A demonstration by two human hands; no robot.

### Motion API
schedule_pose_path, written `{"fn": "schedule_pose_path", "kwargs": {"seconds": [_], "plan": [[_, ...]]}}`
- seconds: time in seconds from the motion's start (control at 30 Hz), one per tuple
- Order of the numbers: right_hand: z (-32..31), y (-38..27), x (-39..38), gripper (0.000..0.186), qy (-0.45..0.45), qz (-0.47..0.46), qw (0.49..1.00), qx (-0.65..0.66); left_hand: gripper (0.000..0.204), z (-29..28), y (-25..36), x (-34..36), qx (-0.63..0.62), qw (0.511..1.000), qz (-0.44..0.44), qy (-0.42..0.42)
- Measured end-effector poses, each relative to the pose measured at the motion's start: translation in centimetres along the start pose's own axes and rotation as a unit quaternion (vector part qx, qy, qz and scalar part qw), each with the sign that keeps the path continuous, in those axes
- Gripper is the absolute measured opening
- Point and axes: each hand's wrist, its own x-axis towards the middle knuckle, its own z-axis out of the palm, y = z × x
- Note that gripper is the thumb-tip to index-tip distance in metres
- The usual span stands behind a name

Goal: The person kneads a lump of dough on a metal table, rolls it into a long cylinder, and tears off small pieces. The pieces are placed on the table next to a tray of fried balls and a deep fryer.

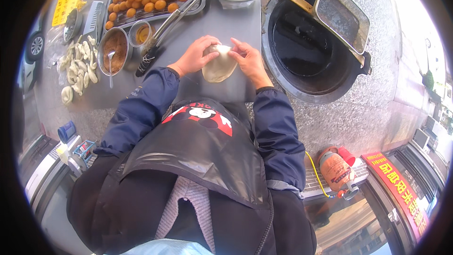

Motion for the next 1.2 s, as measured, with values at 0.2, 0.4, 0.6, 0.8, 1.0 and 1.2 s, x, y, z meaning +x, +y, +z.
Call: {"fn": "schedule_pose_path", "kwargs": {"seconds": [0.2,0.4,0.6,0.8,1.0,1.2], "plan": [[-0.2,-1.2,-1.1,0.023,-0.001,0.001,1.000,-0.028,0.031,-0.3,1.6,-0.9,0.009,0.999,0.032,-0.018],[0.9,1.1,-1.1,0.019,0.138,0.073,0.957,0.246,0.030,0.5,1.2,-0.2,0.008,0.999,0.028,0.022],[-7.8,5.9,-2.8,0.023,0.342,0.005,0.937,0.063,0.047,1.0,-0.3,-0.5,0.143,0.987,-0.072,-0.016],[-15.5,14.7,-5.4,0.027,0.248,0.135,0.855,-0.436,0.043,0.7,-1.9,-4.7,0.108,0.982,-0.101,0.121],[-16.5,13.7,-5.5,0.034,0.338,0.179,0.841,-0.384,0.038,-0.4,-1.4,-11.1,0.221,0.963,-0.119,0.104],[-7.5,2.4,-0.4,0.022,0.208,-0.197,0.930,-0.230,0.026,1.0,-2.2,-15.2,0.176,0.984,-0.034,0.009]]}}
